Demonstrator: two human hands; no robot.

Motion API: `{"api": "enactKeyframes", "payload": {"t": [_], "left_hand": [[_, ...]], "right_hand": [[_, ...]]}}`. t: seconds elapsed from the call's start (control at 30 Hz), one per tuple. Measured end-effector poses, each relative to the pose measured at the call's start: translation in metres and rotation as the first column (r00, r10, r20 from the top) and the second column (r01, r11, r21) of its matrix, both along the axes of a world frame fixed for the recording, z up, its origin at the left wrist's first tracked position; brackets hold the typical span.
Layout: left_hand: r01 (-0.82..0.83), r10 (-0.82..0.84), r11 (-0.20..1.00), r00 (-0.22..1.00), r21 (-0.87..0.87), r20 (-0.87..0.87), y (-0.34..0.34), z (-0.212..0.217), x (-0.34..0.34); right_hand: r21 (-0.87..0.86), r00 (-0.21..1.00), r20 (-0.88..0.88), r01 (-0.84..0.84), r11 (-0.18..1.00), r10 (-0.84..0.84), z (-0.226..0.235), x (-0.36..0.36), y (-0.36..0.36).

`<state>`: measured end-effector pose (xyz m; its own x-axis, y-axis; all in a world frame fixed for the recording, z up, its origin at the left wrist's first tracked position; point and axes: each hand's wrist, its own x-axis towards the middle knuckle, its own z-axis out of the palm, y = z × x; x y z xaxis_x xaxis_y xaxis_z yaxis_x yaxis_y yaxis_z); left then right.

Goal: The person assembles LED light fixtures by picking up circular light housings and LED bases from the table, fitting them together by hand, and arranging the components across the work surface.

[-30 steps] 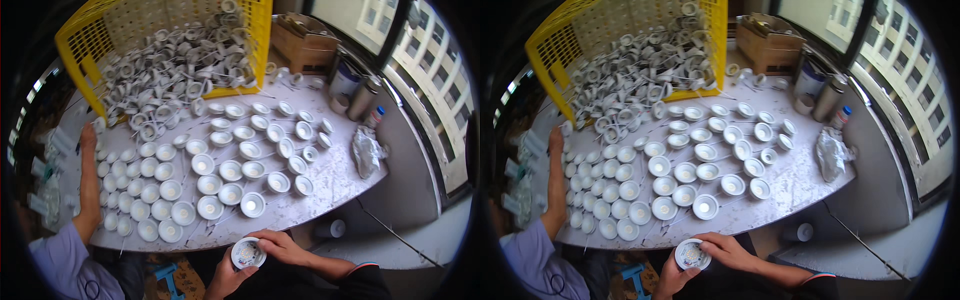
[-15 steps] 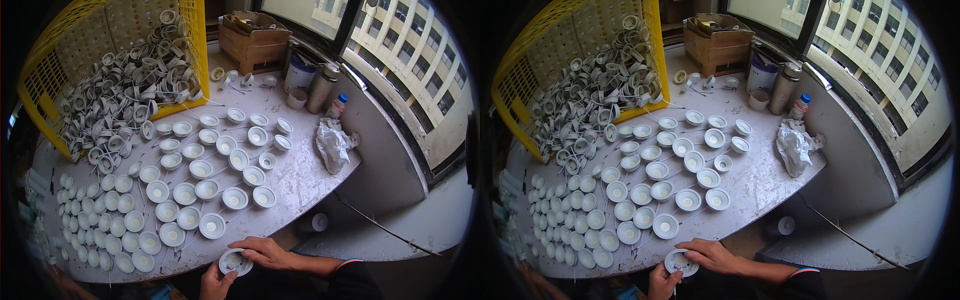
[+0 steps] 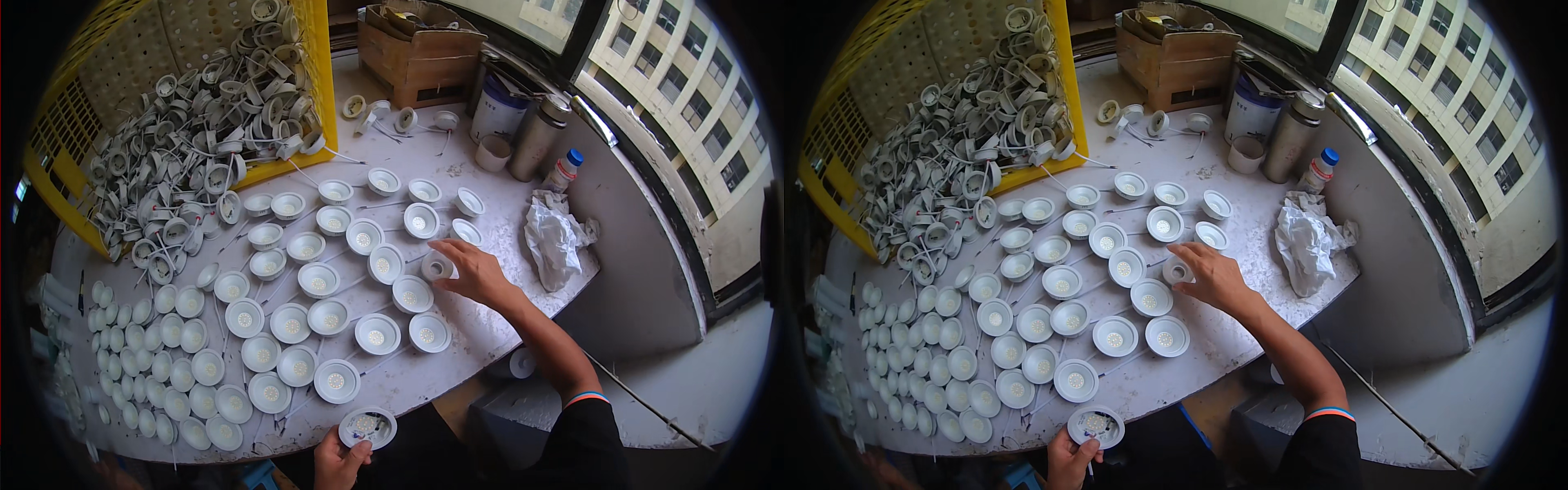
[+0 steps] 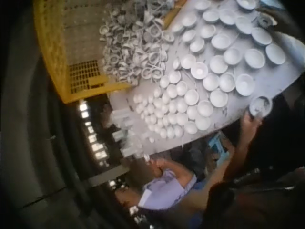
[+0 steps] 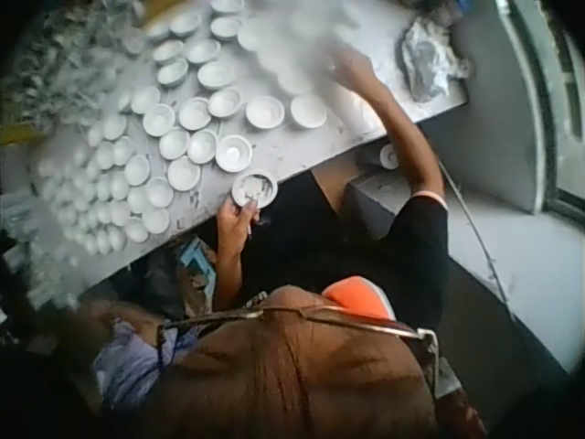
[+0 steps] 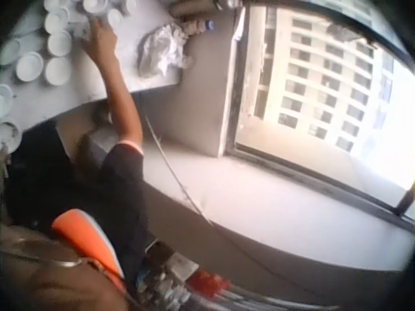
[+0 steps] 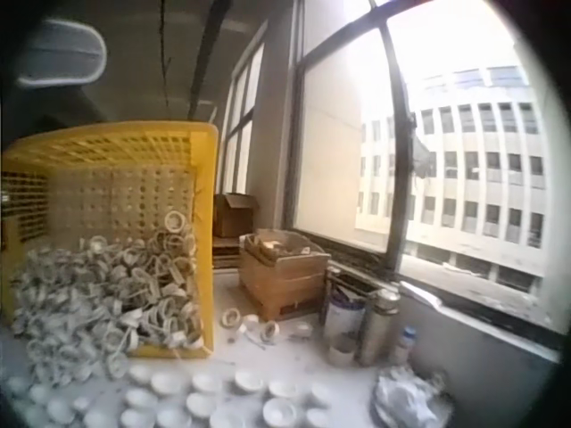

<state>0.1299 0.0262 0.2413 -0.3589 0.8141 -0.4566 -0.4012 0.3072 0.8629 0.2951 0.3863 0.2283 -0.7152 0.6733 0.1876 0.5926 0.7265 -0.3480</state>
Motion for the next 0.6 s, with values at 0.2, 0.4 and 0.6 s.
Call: {"api": "enactKeyframes", "payload": {"t": [0.2, 0.4, 0.6], "left_hand": [[0.042, -0.043, 0.999, 0.996, -0.004, -0.082, 0.004, -0.007, 0.001], [0.022, -0.023, 1.0, 0.998, -0.003, -0.054, 0.003, -0.008, 0.002], [0.085, -0.092, 0.995, 0.987, -0.056, -0.132, -0.005, -0.011, 0.001]], "right_hand": [[-0.056, 0.997, 0.074, -0.021, 0.998, 0.025, -0.004, -0.003, 0.004], [-0.02, 0.999, 0.014, 0.044, 0.999, -0.044, 0.007, 0.002, -0.006], [-0.015, 0.976, -0.207, -0.075, 0.997, 0.071, 0.08, 0.032, -0.079]]}}
